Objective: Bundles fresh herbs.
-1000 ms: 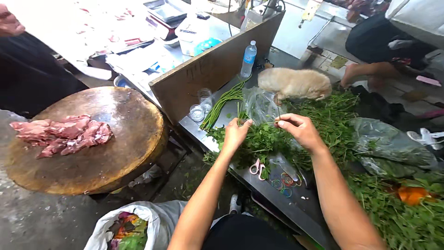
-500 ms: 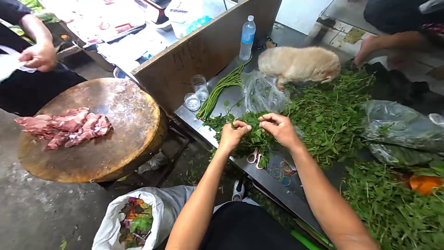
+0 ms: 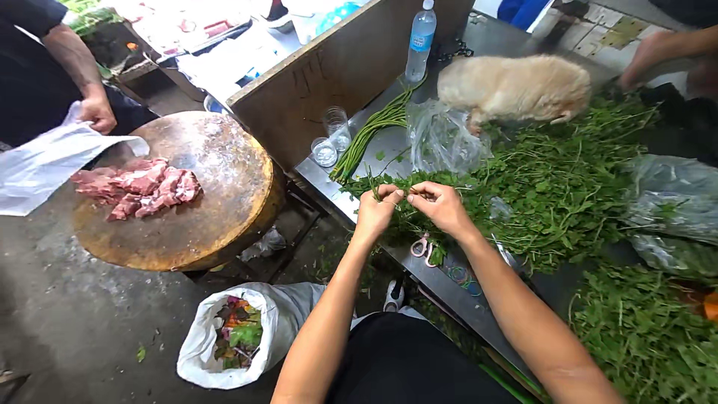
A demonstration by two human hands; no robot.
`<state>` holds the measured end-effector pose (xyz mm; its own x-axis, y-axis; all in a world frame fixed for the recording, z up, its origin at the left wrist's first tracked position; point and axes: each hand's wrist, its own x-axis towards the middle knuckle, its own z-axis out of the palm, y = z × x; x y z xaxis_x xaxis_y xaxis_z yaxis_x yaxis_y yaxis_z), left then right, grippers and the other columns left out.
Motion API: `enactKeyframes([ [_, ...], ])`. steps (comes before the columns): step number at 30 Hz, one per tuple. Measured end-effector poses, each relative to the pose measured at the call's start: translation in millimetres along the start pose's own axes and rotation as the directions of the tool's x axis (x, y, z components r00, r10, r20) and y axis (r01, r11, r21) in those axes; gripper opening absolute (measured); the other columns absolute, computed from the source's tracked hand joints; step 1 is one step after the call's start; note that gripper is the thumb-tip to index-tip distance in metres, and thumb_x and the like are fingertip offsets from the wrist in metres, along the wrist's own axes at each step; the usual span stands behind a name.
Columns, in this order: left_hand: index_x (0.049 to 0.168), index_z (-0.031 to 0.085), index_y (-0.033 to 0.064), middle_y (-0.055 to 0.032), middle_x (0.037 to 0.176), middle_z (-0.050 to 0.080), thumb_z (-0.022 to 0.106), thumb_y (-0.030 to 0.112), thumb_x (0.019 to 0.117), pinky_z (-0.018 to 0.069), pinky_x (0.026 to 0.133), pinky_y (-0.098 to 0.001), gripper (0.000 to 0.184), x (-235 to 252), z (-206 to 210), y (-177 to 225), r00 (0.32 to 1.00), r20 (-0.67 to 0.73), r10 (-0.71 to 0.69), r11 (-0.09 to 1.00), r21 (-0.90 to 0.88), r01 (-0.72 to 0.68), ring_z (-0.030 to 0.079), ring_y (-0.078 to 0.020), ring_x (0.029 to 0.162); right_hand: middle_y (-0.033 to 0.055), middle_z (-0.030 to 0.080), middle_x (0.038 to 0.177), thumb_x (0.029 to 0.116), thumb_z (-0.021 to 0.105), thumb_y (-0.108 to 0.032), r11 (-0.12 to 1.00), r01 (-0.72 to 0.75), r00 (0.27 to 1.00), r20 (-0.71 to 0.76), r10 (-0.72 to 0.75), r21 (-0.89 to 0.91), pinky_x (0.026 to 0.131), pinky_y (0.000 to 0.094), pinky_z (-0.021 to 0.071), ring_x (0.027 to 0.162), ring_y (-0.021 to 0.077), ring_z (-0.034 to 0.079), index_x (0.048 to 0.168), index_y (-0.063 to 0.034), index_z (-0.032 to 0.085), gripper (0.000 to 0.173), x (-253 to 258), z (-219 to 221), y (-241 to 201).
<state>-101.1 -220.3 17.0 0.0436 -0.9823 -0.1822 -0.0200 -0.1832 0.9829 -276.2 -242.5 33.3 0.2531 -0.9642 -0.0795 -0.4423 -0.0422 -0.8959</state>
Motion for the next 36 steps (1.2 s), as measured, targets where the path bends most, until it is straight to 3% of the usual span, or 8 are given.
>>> enactKeyframes([
  [6,0.095,0.070,0.0085,0.0007,0.063,0.052,0.069,0.014,0.0982,0.0389,0.049,-0.0260,0.006,3,4,1,0.998,0.005,0.062,0.991,0.122,-0.062,0.044,-0.0091,0.051,0.0039,0.070,0.083,0.0962,0.071,-0.012,0.997,-0.029,0.998,-0.052,0.033,0.064,0.068,0.0288,0.0563,0.069,0.0091,0.064,0.104,-0.0047,0.073,0.011,-4,7,3],
  [11,0.091,0.066,0.0091,-0.0005,0.064,0.052,0.066,0.013,0.0997,0.0396,0.047,-0.0258,0.010,7,6,-6,1.000,-0.027,0.014,1.000,0.022,-0.013,0.045,-0.0097,0.050,0.0040,0.070,0.079,0.0982,0.067,-0.010,0.991,-0.087,0.991,-0.092,0.097,0.105,0.064,0.0258,0.0550,0.066,0.0082,0.065,0.104,-0.0037,0.070,0.009,-9,7,1],
  [14,0.093,0.068,0.0090,0.0003,0.062,0.051,0.067,0.012,0.0986,0.0376,0.046,-0.0244,0.007,5,7,-7,1.000,0.000,0.020,1.000,-0.004,-0.020,0.043,-0.0086,0.048,0.0043,0.069,0.082,0.0952,0.074,-0.016,0.995,-0.065,0.993,-0.091,0.071,0.072,0.067,0.0294,0.0542,0.068,0.0095,0.062,0.112,-0.0055,0.072,0.020,-11,10,5],
  [21,0.092,0.068,0.0092,0.0009,0.061,0.049,0.067,0.011,0.0981,0.0377,0.047,-0.0251,0.007,2,11,-8,0.997,-0.011,0.070,0.997,0.021,-0.070,0.043,-0.0092,0.049,0.0058,0.071,0.086,0.0959,0.068,-0.015,0.996,0.012,0.965,-0.261,-0.034,-0.086,0.069,0.0337,0.0555,0.071,0.0115,0.065,0.105,-0.0059,0.074,0.014,-16,22,6],
  [24,0.092,0.068,0.0109,-0.0003,0.064,0.053,0.064,0.013,0.0996,0.0402,0.048,-0.0269,0.009,3,10,-13,0.999,-0.018,0.036,0.999,-0.021,-0.036,0.046,-0.0105,0.051,0.0045,0.070,0.089,0.0956,0.066,-0.015,0.989,0.131,0.935,-0.324,-0.148,-0.075,0.069,0.0263,0.0555,0.074,0.0071,0.064,0.104,-0.0048,0.072,0.014,-20,23,12],
  [28,0.099,0.070,0.0092,-0.0026,0.077,0.063,0.058,0.013,0.1015,0.0453,0.053,-0.0263,0.012,6,-3,-7,0.998,0.042,-0.040,0.997,-0.066,0.043,0.053,-0.0092,0.058,0.0056,0.069,0.090,0.0908,0.070,-0.013,0.876,0.449,0.879,-0.090,-0.468,-0.174,0.067,0.0248,0.0564,0.077,0.0081,0.064,0.097,-0.0038,0.077,0.014,-29,13,27],
  [32,0.094,0.071,0.0094,-0.0007,0.076,0.063,0.064,0.015,0.0998,0.0366,0.046,-0.0217,0.010,11,-23,6,0.994,0.106,-0.006,1.000,-0.018,0.007,0.046,-0.0060,0.052,0.0066,0.070,0.105,0.0981,0.066,-0.023,0.838,0.492,0.863,0.257,-0.434,-0.235,0.092,0.0349,0.0558,0.102,0.0158,0.066,0.106,-0.0141,0.080,0.019,-53,-10,39],
  [36,0.095,0.073,0.0069,-0.0001,0.084,0.069,0.068,0.010,0.0961,0.0431,0.054,-0.0228,0.007,25,-42,-3,0.991,0.089,0.097,0.995,-0.020,-0.096,0.053,-0.0048,0.060,0.0128,0.066,0.130,0.0987,0.063,-0.023,0.907,0.414,0.886,0.264,-0.382,-0.075,0.107,0.0356,0.0496,0.124,0.0191,0.060,0.107,-0.0102,0.080,0.023,-75,-41,35],
])
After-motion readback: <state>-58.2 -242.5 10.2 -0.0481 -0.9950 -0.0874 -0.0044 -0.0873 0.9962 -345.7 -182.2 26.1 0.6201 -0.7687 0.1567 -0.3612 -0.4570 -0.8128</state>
